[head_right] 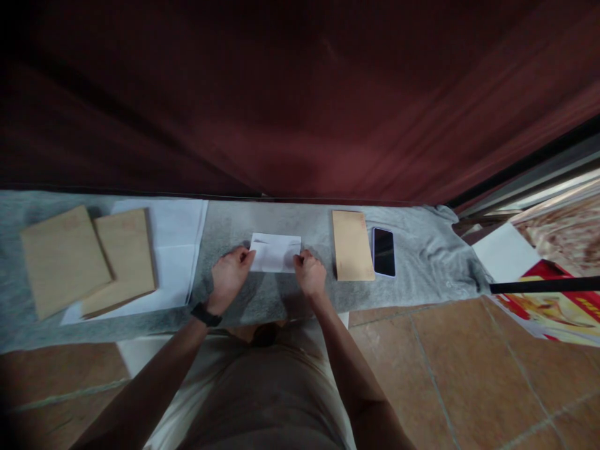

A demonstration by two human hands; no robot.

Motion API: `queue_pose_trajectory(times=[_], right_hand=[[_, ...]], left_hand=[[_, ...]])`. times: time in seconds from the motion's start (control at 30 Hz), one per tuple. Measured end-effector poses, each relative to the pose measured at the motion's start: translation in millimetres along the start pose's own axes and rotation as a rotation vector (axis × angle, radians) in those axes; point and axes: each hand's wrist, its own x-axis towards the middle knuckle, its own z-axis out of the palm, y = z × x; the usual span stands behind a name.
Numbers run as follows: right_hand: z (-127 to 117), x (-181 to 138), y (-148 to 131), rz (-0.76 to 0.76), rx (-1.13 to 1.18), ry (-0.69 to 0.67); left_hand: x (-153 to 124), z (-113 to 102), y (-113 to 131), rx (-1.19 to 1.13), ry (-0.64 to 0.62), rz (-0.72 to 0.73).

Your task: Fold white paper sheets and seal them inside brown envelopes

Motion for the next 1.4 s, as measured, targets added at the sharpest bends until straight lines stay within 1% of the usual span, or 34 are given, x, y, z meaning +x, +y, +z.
queue_pose_trajectory(times=[0.3,0.4,0.67,0.8,0.87,0.93,1.0,1.07,1.13,1.23,1.3,1.4], right_hand=[[-1.4,9.5,-5.7,0.026,-0.047,0.013],[-0.5,10.7,-7.3,0.019,-0.067,0.036],[2.9,13.0,-11.1,-0.007,-0.125,0.115],[5.1,14.5,-11.1,-0.008,-0.108,0.126],[6.8,14.8,-9.6,-0.017,-0.075,0.156],[9.1,14.4,-7.9,-0.064,-0.03,0.233],[12.5,13.0,-7.3,-0.152,0.015,0.331],[17.8,10.5,-8.8,-0.255,0.057,0.389],[25.1,7.4,-12.6,-0.346,0.101,0.393],[38.4,2.8,-19.2,-0.449,0.14,0.355],[46.6,0.2,-22.2,-0.471,0.128,0.329],[54.8,-2.7,-23.6,-0.457,0.087,0.31]], left_hand=[[12.1,1.7,4.7,0.0,0.006,0.006],[15.0,1.7,6.9,0.017,-0.006,-0.001],[19.8,2.3,11.1,0.048,0.007,-0.01],[19.6,0.7,13.2,0.073,0.025,0.014],[19.3,0.9,14.1,0.089,0.023,0.017],[18.8,2.0,14.5,0.105,0.019,0.021],[18.0,3.6,14.2,0.115,0.029,0.038],[17.1,5.0,13.7,0.118,0.05,0.056],[16.5,6.0,13.5,0.119,0.062,0.061],[16.8,6.7,13.8,0.121,0.062,0.058],[17.6,6.8,14.3,0.119,0.064,0.065],[18.7,6.7,15.1,0.106,0.066,0.077]])
